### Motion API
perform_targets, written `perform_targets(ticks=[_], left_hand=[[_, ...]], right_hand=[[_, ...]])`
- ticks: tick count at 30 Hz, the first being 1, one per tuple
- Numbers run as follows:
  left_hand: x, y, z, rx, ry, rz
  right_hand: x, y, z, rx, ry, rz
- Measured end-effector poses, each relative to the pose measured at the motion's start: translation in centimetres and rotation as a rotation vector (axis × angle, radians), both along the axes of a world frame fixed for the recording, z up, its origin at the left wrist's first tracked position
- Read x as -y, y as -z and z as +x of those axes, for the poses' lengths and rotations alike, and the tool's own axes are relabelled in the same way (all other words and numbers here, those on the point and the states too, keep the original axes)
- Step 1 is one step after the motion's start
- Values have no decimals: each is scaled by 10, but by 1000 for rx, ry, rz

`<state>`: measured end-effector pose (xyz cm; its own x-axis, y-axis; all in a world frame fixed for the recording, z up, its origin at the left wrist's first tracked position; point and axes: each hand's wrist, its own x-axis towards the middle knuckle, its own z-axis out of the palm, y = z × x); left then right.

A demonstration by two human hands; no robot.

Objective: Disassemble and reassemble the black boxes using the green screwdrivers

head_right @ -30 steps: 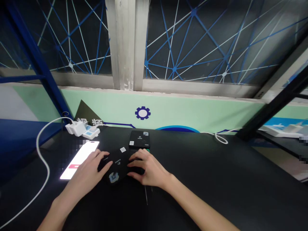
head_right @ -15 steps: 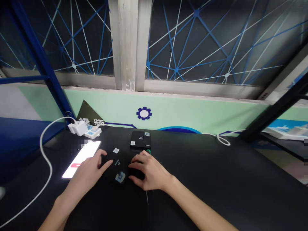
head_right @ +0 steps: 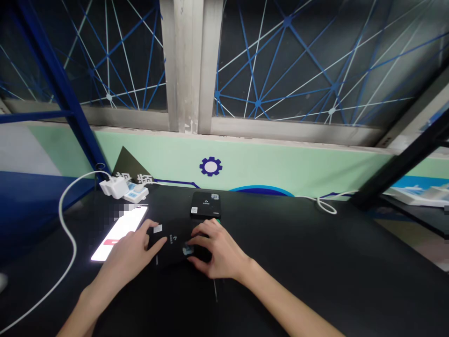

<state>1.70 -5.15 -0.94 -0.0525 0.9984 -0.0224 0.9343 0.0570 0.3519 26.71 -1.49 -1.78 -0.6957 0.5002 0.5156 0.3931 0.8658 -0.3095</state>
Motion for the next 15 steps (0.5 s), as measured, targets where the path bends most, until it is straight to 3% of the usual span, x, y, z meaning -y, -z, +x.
perform_targets(ticks=[7, 15], left_hand=[[-2, -1, -1, -60, -108, 0], [3, -5, 2, -96, -109, -20]], right_hand=[[-2, 1, -1, -48, 87, 64], [-2, 4, -2, -17, 77, 18]])
